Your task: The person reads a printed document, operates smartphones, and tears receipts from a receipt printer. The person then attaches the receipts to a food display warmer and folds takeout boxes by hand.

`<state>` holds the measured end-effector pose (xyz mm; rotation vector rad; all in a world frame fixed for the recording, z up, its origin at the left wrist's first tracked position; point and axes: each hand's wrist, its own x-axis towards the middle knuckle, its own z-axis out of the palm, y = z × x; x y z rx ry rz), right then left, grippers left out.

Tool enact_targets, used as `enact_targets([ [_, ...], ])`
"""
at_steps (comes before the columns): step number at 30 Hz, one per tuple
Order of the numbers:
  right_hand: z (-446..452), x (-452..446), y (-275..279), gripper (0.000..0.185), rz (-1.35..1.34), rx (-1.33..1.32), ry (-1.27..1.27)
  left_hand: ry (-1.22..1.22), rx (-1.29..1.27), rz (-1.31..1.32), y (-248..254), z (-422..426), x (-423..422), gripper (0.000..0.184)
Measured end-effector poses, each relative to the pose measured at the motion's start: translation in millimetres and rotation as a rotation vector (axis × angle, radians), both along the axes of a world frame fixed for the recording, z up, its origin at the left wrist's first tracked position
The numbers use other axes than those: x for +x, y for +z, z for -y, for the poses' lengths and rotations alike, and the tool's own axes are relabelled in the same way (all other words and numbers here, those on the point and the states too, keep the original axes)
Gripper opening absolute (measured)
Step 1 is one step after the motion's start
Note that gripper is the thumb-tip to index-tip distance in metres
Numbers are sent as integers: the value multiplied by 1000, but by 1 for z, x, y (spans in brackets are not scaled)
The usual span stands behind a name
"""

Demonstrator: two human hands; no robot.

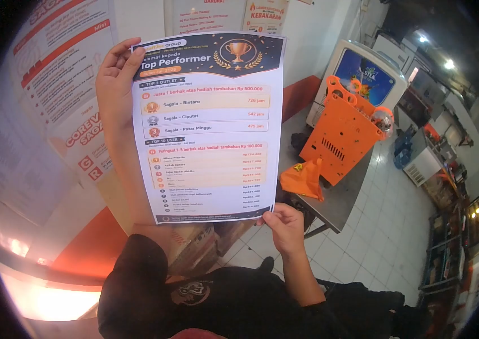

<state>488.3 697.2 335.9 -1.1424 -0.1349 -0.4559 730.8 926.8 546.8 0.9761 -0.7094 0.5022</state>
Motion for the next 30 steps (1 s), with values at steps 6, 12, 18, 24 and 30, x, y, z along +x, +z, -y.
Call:
enact_targets([
  [6,-1,0,2,15,-26,6,-37,-33,-12,15,0,2,-1,24],
  [12,-3,1,1,13,-29,9,-58,-41,-21,35,-2,1,4,24],
  [18,-4,0,3,13,-21,9,-54,-50,-12,21,-1,-1,0,24],
  [24,-4,-3,2,14,-35,-6,-45,-25,3,16,-1,0,-1,24],
  [30,-2,-7,2,15,-35,-7,-22,-10,7,23,-1,1,-3,25],
])
